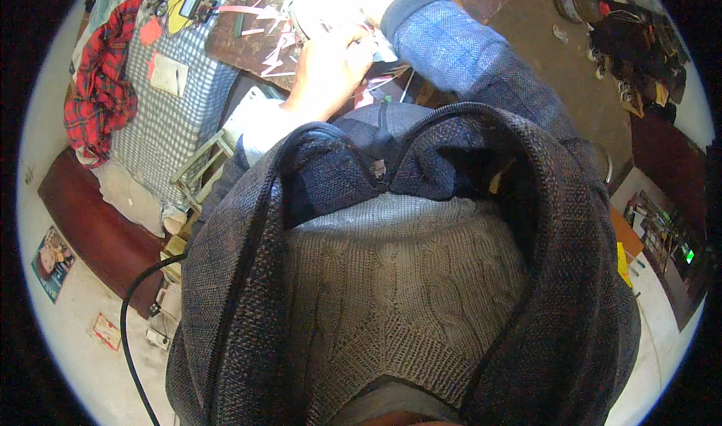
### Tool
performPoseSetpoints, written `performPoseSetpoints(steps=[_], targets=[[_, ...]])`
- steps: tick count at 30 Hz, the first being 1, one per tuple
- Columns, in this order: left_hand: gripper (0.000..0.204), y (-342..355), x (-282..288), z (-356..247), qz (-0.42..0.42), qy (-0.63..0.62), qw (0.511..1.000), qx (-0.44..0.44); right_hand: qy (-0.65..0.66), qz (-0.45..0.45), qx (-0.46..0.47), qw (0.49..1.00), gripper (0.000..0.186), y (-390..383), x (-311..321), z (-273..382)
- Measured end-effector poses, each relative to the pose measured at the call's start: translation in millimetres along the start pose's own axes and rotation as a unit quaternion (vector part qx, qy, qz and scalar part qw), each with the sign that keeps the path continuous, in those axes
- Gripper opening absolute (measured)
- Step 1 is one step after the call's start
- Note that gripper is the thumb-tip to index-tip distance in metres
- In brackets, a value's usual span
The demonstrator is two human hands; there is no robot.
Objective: The person repeatedly wraps a white strip around a circular electrical component, using a yellow stick to tuck and adjust the strip. The person also handles a small white rectangular object and a yellow stick during the process.
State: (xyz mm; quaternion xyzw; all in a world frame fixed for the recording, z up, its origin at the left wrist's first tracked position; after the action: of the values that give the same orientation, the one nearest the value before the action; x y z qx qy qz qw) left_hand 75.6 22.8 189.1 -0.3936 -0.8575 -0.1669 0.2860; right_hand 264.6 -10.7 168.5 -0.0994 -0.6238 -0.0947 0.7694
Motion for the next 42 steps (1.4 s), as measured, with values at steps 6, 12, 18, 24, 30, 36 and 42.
performPoseSetpoints(steps=[6,12,18,24,30,36,42], targets=[[0.030,1,4,-6,0.055,-0.030,0.994,0.093,0.000,0.005,0.003,1.000,0.026,2,-2,2],[0.024,2,3,-6,0.012,-0.008,1.000,0.018,-0.003,0.010,0.007,1.000,0.026,3,-1,5],[0.026,2,5,-5,0.025,-0.030,0.997,0.063,-0.007,0.019,0.012,1.000,0.026,7,-3,7],[0.028,3,5,-4,0.017,-0.007,0.999,0.036,-0.012,0.030,0.018,0.999,0.026,13,-7,9],[0.029,1,5,0,-0.001,0.011,1.000,0.007,-0.028,0.050,0.025,0.998,0.026,17,-12,11],[0.030,-13,22,-35,0.002,0.232,0.970,-0.076,-0.054,0.078,0.026,0.995,0.026,19,-17,10],[0.033,17,70,10,-0.197,0.162,0.955,-0.152,-0.106,0.092,0.061,0.988,0.026,1,21,-1]])
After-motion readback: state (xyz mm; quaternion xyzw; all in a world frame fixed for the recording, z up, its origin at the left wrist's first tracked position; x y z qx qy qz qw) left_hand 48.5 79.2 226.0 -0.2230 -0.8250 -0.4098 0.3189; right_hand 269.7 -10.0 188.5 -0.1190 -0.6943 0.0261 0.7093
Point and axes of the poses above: each hand's wrist, its own y-axis towards the middle knuckle, its own x-axis out of the back of the hand, z = x × y, the point moved 1 cm from there along y, towards the middle knuckle, and after that the axes turned 11 degrees about -z, right-handed, at the moved point
